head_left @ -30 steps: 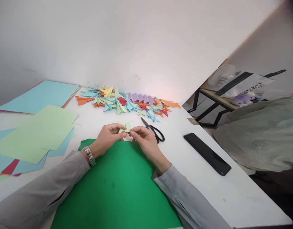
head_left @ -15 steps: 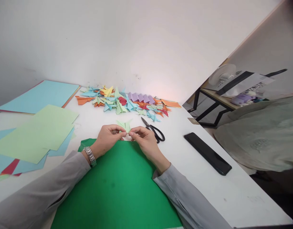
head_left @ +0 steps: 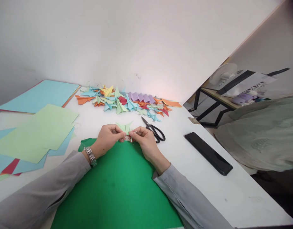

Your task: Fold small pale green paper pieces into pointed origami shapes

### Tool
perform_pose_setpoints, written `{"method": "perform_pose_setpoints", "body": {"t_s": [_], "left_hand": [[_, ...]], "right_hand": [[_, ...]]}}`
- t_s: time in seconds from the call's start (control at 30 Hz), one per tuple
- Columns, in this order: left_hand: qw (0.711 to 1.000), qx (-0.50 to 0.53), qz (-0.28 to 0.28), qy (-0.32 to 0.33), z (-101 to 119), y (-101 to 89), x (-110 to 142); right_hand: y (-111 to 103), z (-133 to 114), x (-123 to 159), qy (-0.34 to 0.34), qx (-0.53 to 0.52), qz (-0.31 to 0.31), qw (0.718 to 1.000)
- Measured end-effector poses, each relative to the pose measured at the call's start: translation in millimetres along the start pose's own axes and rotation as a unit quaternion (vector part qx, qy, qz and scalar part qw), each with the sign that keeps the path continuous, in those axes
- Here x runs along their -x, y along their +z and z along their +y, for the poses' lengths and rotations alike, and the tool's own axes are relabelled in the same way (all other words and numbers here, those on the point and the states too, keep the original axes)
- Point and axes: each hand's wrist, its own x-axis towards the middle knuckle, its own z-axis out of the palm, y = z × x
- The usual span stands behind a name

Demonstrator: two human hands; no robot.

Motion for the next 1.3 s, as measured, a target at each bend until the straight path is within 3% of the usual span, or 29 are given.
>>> {"method": "perform_pose_setpoints", "body": {"t_s": [0.47,1.3], "left_hand": [[0.994,0.065,-0.061,-0.057,2.8,-2.7,-1.8],[0.995,0.036,-0.084,-0.032,1.7,-2.8,-1.9]], "right_hand": [[1.0,-1.0,-1.1,-0.001,-0.005,0.021,1.0],[2.5,-5.0,-0.1,0.004,0.021,0.02,1.0]]}}
